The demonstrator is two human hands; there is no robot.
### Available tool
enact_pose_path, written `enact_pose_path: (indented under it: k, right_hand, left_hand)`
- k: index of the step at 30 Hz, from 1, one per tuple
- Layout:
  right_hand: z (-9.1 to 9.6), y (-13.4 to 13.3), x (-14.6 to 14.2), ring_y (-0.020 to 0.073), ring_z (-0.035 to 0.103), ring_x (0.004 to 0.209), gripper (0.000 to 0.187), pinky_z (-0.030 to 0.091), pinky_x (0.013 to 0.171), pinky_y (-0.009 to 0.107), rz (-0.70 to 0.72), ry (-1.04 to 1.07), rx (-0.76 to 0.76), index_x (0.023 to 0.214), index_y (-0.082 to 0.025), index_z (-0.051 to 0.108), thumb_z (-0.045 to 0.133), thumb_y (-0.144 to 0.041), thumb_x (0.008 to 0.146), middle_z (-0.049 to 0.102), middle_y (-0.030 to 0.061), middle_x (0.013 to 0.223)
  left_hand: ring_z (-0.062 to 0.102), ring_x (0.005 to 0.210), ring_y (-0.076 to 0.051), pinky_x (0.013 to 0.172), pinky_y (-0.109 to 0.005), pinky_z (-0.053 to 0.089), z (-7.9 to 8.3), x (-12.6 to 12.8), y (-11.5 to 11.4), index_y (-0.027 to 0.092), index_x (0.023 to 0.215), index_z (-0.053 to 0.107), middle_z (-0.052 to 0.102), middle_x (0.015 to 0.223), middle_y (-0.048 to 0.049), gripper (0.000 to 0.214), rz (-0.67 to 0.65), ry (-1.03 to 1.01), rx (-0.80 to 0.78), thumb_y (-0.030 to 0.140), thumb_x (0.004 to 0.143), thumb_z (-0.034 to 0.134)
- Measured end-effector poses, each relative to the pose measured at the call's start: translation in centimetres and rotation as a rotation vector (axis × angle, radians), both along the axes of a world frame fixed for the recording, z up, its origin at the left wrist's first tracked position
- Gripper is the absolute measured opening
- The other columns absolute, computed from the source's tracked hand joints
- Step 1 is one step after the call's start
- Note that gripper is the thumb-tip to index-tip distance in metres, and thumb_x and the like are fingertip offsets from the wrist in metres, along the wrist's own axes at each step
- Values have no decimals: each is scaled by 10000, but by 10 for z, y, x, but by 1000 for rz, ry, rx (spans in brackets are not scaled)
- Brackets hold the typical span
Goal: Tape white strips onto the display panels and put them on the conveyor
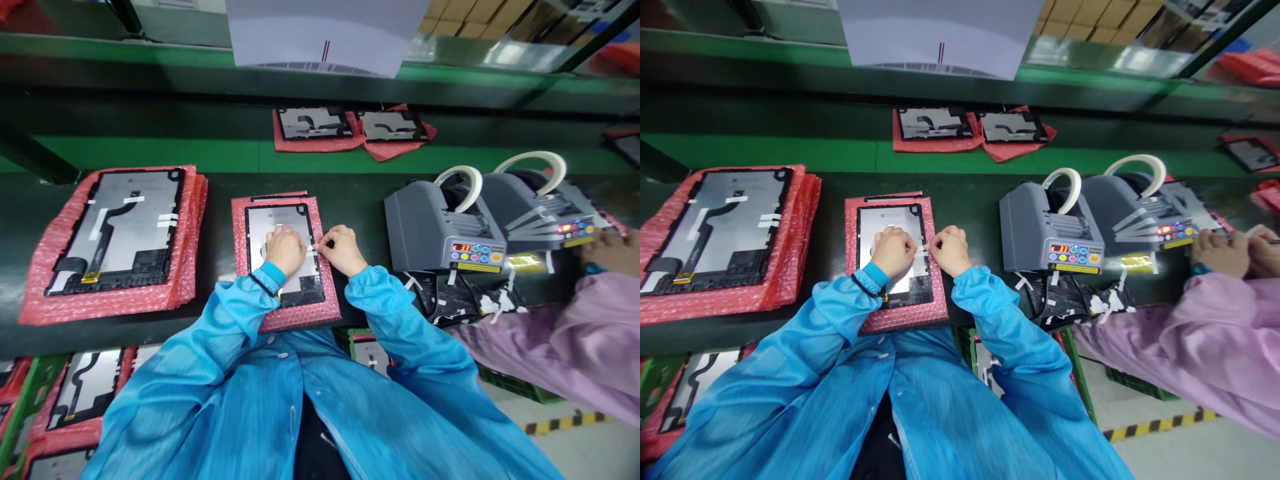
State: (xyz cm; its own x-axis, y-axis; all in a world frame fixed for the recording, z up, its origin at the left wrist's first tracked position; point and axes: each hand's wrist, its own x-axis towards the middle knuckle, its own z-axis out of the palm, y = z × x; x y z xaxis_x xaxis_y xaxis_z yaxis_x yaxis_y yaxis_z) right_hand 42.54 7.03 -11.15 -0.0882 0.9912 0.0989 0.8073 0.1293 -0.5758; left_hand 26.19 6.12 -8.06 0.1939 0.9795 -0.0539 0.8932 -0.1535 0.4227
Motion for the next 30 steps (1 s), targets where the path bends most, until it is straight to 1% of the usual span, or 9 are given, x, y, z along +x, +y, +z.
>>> enact_pose_path:
  k: [3,6,11,15,19,21,23,27,30]
  right_hand:
    - [5,-13,4,275,490,952,183,367,930,492,-33,10,77,816,-198,724,571,-300,823,558,105,909]
    - [4,-36,0,262,481,1003,372,373,951,464,67,3,162,1082,-222,697,421,-138,848,576,110,1010]
    - [-4,-59,-15,279,444,1095,516,395,929,435,119,-122,111,1257,-211,599,387,-71,808,549,132,1223]
    - [-3,-45,-7,276,522,1022,412,413,914,433,107,-28,57,1135,-143,656,394,-116,818,614,161,1119]
    - [1,-19,-2,223,586,772,219,461,795,379,-118,146,-49,913,-173,650,486,-291,829,642,82,794]
    - [4,-12,-7,204,565,679,135,458,734,357,-139,162,-106,761,-201,596,537,-318,792,604,42,686]
    - [6,-11,-16,196,556,669,118,450,731,348,-116,176,-76,669,-218,522,538,-283,767,585,30,662]
    - [5,-13,-31,200,572,715,147,460,728,349,-200,388,70,715,-220,484,515,-349,779,601,43,720]
    - [5,-9,-40,194,576,639,316,473,633,336,-244,668,-102,766,-201,503,595,-499,716,602,26,669]
  left_hand:
    - [521,1017,-295,845,-423,367,2,-9,2,182,783,636,640,926,-99,72,48,-40,13,222,799,578]
    - [512,999,-268,854,-402,354,4,-18,2,199,845,642,615,910,-68,97,15,-98,23,280,791,635]
    - [482,1048,-287,862,-417,332,2,-14,-2,211,841,673,601,902,-76,136,-82,-50,-6,339,808,642]
    - [487,1067,-289,873,-418,353,4,-28,-11,213,887,676,610,977,-89,118,-36,-4,45,261,832,582]
    - [513,1021,-292,882,-412,393,-1,-72,-32,148,1037,616,601,1030,-135,241,274,34,186,263,848,521]
    - [544,950,-280,876,-405,416,-8,-89,-42,120,986,611,614,953,-140,234,352,24,161,282,860,498]
    - [567,884,-256,863,-384,435,-16,-97,-48,134,880,612,621,871,-120,199,334,-12,107,271,873,468]
    - [576,875,-235,839,-360,449,-22,-95,-47,169,783,589,615,852,-92,170,318,-65,63,243,874,466]
    - [563,915,-248,859,-375,441,-21,-93,-45,175,759,583,597,872,-96,151,342,-116,33,242,865,499]
